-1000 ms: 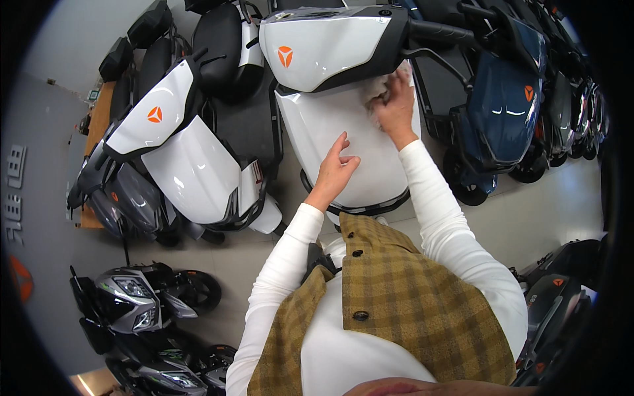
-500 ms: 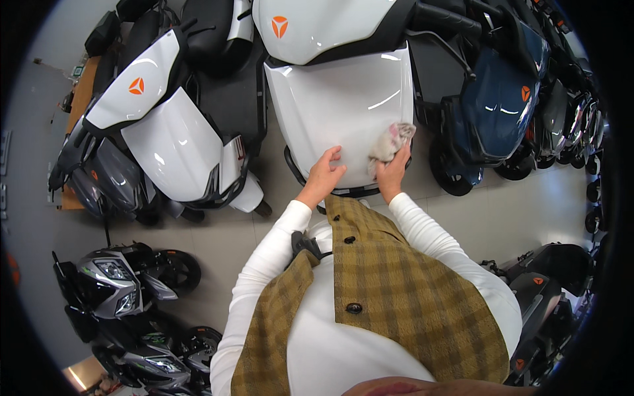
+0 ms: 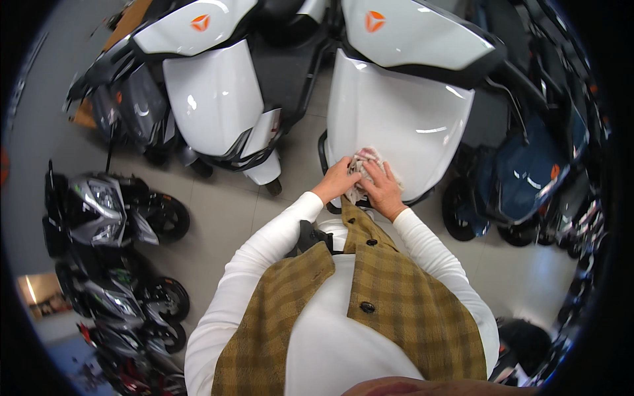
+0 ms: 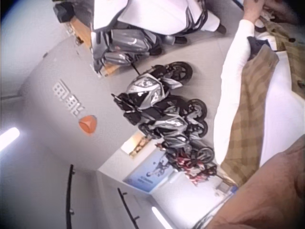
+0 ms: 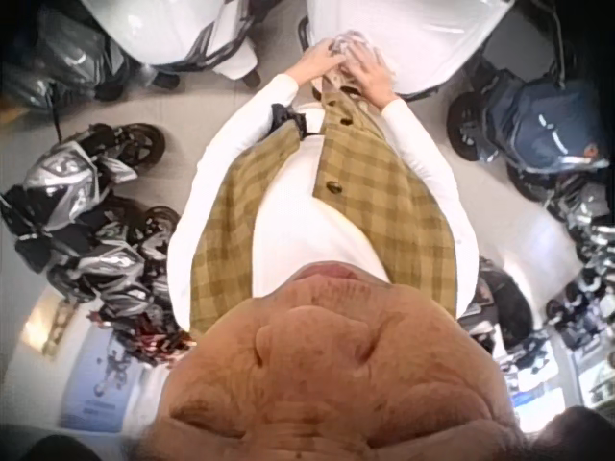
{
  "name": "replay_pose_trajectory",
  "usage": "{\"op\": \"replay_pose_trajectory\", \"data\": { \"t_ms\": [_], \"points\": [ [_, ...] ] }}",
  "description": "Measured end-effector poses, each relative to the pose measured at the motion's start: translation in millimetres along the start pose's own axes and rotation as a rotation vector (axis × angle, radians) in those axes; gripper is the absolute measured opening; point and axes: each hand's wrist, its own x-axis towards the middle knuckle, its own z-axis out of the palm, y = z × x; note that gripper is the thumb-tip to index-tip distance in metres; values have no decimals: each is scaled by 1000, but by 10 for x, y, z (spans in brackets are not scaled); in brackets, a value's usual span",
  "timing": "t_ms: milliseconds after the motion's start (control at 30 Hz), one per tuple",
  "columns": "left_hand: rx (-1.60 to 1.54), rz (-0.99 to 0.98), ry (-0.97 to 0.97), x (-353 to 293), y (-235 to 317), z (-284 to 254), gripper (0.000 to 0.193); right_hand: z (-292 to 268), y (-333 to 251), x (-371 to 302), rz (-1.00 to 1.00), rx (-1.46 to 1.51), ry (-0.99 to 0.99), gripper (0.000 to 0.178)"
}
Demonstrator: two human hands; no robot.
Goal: The person wipes the front fairings and handlebars of two scooters using a cloth. They first clean a blue scooter, then move to a white scooter, wiping the body panels and handlebars in a showroom setting.
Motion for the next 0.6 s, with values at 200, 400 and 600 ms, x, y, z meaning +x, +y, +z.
{"op": "replay_pose_trajectory", "data": {
  "t_ms": [200, 400, 600],
  "points": [
    [-392, 333, 234, 214, 590, -241, 61, -460, 302, 1013, -33, -87, 212, 52],
    [96, 757, 425, 551, 1142, -251, 64, -730, 695, 1544, -15, -145, 469, 43],
    [187, 736, 393, 515, 1079, -197, 60, -600, 675, 1362, 0, -164, 489, 36]
  ]
}}
